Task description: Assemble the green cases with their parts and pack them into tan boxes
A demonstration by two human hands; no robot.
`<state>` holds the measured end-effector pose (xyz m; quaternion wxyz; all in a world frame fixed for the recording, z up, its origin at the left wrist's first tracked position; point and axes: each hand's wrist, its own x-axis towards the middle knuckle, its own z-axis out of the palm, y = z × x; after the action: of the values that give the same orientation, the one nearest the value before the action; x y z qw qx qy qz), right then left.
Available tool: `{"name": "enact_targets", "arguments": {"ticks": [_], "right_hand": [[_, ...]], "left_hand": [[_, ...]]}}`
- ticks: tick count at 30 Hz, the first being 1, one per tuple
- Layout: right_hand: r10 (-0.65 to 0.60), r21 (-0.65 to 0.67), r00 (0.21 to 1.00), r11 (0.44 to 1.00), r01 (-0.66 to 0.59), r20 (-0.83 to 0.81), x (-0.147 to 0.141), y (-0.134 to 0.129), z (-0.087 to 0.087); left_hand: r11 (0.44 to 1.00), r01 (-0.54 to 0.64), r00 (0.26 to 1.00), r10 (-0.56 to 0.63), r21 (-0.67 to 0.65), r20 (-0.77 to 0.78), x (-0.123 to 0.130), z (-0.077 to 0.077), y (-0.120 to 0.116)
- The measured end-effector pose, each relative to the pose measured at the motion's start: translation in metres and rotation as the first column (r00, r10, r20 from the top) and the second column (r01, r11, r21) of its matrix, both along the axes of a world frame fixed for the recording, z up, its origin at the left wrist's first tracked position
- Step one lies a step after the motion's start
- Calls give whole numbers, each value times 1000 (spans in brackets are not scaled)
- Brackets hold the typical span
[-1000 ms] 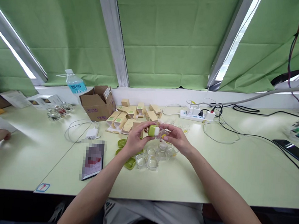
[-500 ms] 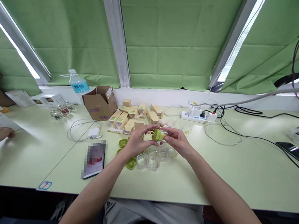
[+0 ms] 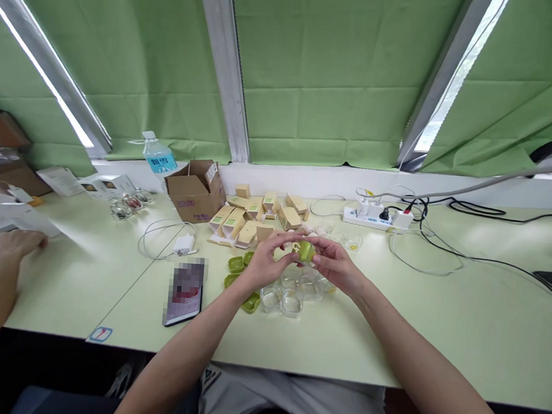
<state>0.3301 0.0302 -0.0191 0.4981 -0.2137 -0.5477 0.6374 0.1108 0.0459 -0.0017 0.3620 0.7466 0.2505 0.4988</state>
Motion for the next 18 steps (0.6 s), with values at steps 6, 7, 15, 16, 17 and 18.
{"name": "enact_targets", "arguments": {"ticks": [6, 7, 15, 16, 17, 18], "right_hand": [[-51, -36, 996, 998, 48, -68, 5, -1, 7], [-67, -38, 995, 997, 65, -77, 6, -1, 8], [-243, -5, 968, 970, 243, -62, 9, 0, 6], [-267, -3, 962, 964, 267, -53, 9, 0, 5], [-289, -1, 956, 957, 290, -40, 8, 1, 4], [-314, 5, 949, 949, 314, -26, 8, 1, 4]], "left_hand": [[935, -355, 911, 343, 12, 228, -27, 6, 22], [876, -481, 861, 464, 38, 207, -34, 6, 28], [688, -684, 657, 725, 241, -205, -28, -27, 52], [696, -674, 666, 718, 250, -203, -25, -31, 53], [707, -661, 679, 706, 251, -200, -22, -35, 55], [721, -649, 693, 692, 245, -200, -21, -37, 57]]}}
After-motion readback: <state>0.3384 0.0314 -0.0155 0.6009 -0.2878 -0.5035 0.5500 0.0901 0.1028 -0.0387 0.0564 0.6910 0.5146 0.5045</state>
